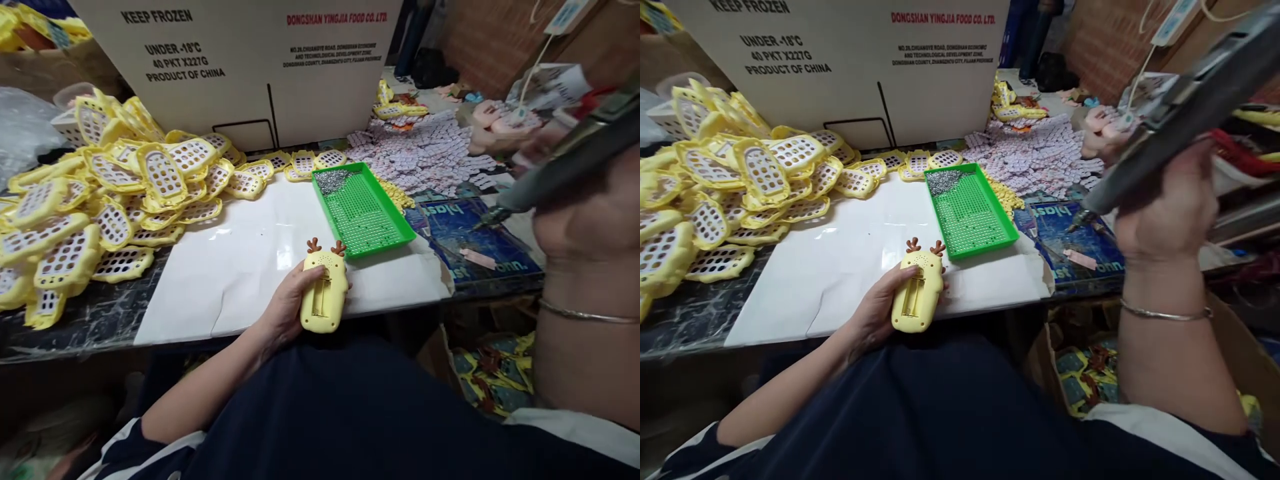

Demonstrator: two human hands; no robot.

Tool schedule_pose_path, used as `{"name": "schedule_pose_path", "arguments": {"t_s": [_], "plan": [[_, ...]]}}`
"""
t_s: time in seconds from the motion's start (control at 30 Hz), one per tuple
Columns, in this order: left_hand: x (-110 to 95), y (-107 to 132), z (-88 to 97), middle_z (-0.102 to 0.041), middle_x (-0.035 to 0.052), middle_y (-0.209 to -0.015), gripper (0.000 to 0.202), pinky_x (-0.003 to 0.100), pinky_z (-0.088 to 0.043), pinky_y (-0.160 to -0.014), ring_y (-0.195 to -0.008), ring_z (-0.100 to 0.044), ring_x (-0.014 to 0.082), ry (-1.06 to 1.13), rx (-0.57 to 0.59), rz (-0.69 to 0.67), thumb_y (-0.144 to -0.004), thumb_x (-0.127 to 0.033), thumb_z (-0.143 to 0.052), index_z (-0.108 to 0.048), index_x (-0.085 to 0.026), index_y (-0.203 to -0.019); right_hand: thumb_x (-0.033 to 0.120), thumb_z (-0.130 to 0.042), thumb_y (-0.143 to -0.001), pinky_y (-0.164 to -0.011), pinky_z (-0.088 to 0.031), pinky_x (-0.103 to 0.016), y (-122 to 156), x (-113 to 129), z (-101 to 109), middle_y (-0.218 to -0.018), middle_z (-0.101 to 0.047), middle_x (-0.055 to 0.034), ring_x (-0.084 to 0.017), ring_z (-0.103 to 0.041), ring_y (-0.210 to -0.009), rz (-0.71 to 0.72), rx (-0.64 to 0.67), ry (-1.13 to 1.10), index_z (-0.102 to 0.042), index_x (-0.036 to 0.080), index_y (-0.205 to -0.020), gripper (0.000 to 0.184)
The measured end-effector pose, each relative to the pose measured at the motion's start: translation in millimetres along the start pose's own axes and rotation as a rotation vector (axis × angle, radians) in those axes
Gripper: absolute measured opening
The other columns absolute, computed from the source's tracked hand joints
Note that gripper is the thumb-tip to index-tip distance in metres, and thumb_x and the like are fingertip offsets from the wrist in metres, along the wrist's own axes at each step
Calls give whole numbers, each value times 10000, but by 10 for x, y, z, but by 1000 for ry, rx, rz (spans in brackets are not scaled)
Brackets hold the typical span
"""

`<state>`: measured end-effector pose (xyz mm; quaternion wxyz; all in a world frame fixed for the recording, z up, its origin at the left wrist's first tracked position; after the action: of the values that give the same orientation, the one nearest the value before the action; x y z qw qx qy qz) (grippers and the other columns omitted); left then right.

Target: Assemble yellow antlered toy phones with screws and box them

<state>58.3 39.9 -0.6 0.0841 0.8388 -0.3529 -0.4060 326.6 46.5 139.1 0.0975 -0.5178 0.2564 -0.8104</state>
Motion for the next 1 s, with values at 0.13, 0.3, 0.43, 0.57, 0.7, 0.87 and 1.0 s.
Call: {"name": "schedule_pose_path", "arguments": {"t_s": [0.13, 0.3, 0.43, 0.57, 0.7, 0.87, 1.0], "plan": [[14, -40, -45, -688, 48, -784, 407, 274, -545, -606, -674, -670, 182, -69, -44, -38, -659, -232, -728, -566, -148, -1023, 441, -709, -721, -786, -425, -367, -64, 24, -169, -835, -699, 86, -112, -643, -820, 52, -137, -337, -723, 336, -868, 181], [0, -85, -14, -691, 48, -761, 450, 281, -541, -592, -653, -663, 186, -129, -101, -57, -641, -261, -739, -554, -145, -1035, 402, -744, -648, -572, -459, -240, -234, 30, -688, -668, -606, 83, -61, -597, -562, -25, -78, -499, -713, 251, -921, 314], [-32, -152, 13, -705, 51, -787, 429, 297, -551, -595, -656, -671, 195, -124, -112, -121, -667, -269, -732, -548, -161, -1039, 419, -756, -616, -440, -447, -258, -399, -106, -1025, -664, -579, 37, -107, -537, -494, -48, -102, -552, -684, 270, -840, 279], [-31, -195, 37, -711, 48, -816, 414, 310, -557, -610, -677, -678, 199, -90, -118, -127, -690, -273, -725, -534, -180, -1045, 522, -726, -650, -518, -468, -331, -522, -330, -1224, -763, -608, 22, -156, -561, -526, -47, -50, -414, -623, 318, -839, 296], [-21, -207, 69, -715, 51, -826, 434, 302, -560, -617, -704, -686, 202, -69, -143, -102, -695, -272, -730, -523, -184, -1066, 540, -706, -672, -476, -416, -320, -586, -564, -1264, -662, -552, 35, -134, -507, -466, -45, -123, -414, -581, 294, -777, 295], [-13, -219, 68, -714, 42, -828, 411, 303, -559, -623, -704, -692, 205, -53, -134, -75, -701, -272, -733, -521, -196, -1045, 509, -744, -633, -393, -328, -276, -591, -700, -1259, -566, -456, 62, -82, -411, -392, -16, -224, -491, -543, 245, -699, 338], [-8, -212, 58, -714, 53, -860, 434, 314, -563, -646, -730, -693, 210, -39, -146, -61, -691, -278, -740, -516, -194, -1053, 468, -757, -640, -402, -337, -277, -561, -721, -1263, -568, -479, 60, -89, -436, -403, -39, -216, -474, -558, 245, -692, 303]]}}
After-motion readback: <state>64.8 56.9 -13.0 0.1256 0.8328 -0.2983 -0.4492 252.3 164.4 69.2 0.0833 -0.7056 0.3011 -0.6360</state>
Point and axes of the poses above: each hand's wrist, its own y-axis away from the middle knuckle, its own z-axis out of the back of the hand, x = y × z, the point moved 5 cm from there along -y, towards the middle knuckle
